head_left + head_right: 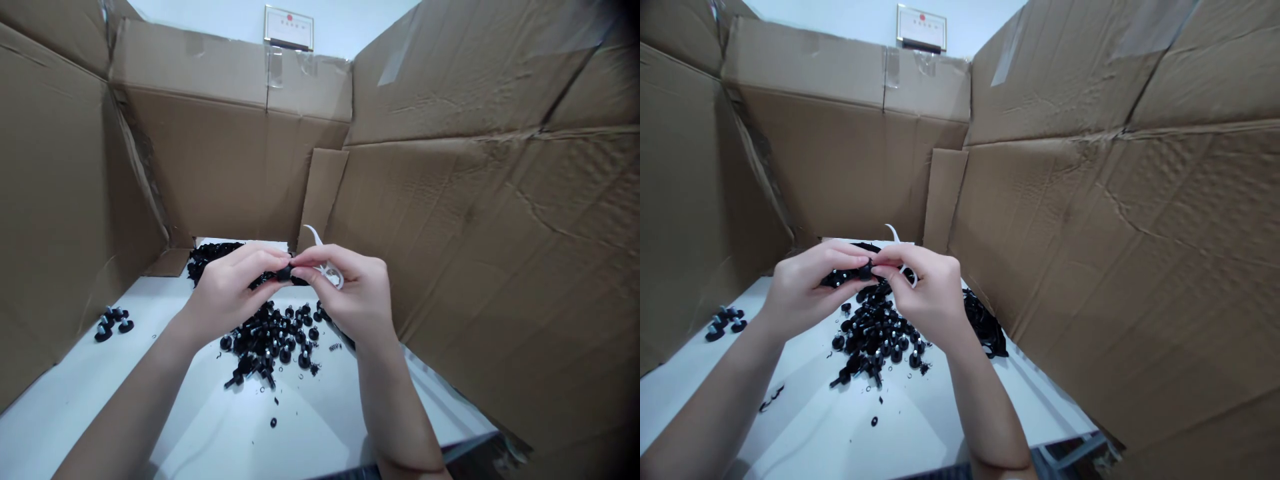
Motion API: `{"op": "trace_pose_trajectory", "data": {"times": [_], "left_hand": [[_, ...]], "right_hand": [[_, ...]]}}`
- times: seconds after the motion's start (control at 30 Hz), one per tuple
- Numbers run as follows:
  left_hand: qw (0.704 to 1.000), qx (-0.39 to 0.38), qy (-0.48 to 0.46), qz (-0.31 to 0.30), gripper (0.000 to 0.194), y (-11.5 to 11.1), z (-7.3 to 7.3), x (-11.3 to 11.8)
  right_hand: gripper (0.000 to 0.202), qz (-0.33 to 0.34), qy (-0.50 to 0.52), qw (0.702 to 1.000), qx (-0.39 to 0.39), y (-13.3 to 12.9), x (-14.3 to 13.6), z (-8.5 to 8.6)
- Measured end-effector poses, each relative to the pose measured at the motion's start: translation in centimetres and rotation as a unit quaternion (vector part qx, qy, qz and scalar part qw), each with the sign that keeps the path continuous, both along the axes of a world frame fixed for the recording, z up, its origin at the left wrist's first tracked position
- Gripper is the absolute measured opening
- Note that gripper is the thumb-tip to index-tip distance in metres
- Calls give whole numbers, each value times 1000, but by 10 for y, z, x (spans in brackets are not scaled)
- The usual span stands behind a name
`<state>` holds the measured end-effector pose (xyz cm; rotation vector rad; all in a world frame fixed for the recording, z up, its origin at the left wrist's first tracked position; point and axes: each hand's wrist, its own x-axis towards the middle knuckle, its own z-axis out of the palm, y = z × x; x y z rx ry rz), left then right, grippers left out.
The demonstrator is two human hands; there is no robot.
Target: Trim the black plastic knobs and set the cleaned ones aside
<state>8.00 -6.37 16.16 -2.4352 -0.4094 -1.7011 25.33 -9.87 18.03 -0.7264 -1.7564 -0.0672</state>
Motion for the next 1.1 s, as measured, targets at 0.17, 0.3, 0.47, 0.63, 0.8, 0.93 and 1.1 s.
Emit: {"op": "trace_pose_trajectory", "data": {"times": [0.17, 0.3, 0.47, 0.63, 0.8, 0.93, 1.1], "left_hand": [[998, 18, 63, -11, 25, -1, -1, -4], [999, 27, 20, 5, 25, -6, 5, -9], [1000, -4, 7, 20, 26, -6, 8, -11], [1000, -22, 10, 9, 27, -6, 8, -11], [994, -96, -14, -45, 25, -5, 7, -11], [988, -138, -14, -61, 24, -5, 7, -11], [975, -199, -25, -98, 25, -6, 7, -11]], "right_hand": [[9, 30, 52, 983, -174, 10, 6, 6], [2, 81, 72, 978, -176, 13, 12, 7], [6, 38, -33, 998, -32, 1, 9, 4], [9, -12, -111, 992, 67, -3, 1, -1], [16, -86, -137, 978, 128, -2, -5, -5], [17, -93, -134, 978, 127, -2, -8, -6], [14, -36, -79, 996, 36, -2, -6, -4]]}}
